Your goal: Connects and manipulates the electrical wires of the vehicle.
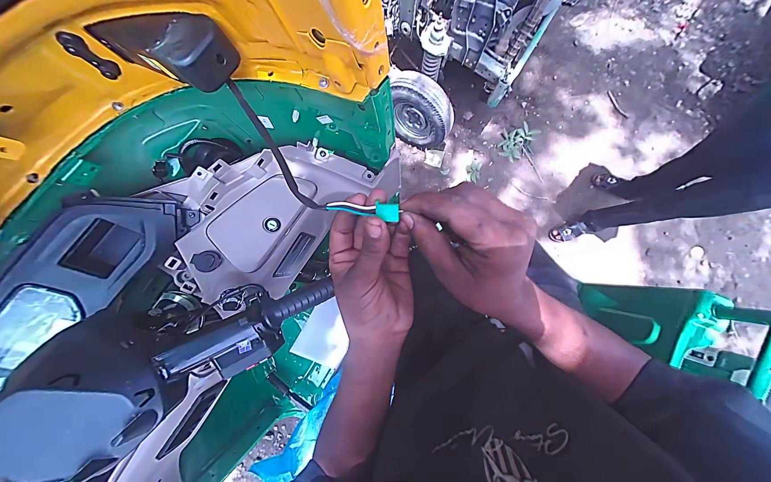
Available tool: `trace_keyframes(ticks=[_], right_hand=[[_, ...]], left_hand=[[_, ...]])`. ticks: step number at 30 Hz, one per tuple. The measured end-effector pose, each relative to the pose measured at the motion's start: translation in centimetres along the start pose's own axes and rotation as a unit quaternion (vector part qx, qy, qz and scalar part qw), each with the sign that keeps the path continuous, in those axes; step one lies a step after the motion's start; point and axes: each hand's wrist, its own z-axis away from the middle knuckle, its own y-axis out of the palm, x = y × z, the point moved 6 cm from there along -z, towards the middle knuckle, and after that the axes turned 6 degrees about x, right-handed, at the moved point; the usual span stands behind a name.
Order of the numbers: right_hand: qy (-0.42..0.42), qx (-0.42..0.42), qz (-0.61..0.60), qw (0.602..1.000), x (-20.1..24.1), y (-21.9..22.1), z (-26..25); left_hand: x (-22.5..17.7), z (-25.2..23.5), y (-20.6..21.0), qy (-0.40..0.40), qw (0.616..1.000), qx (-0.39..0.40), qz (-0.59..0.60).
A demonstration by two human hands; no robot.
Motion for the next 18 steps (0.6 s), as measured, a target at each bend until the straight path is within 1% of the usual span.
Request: trace_keyframes(ticks=[11,14,18], right_hand=[[-0.017,0.012,-0.002,1.0,-0.3,0.2,0.0],[-0.01,0.036,0.001,0.999,-0.3,0.4,0.0],[0.002,0.096,0.008,0.995,-0.1,0.4,-0.2]], left_hand=[[-0.4,-0.1,-0.7,0.041,0.998,-0.014,-0.046],[-0.6,-0.3,-1.0,0.051,0.997,-0.021,-0.058],[-1.1,-0.5,-1.2,0.074,0.991,-0.035,-0.106]])
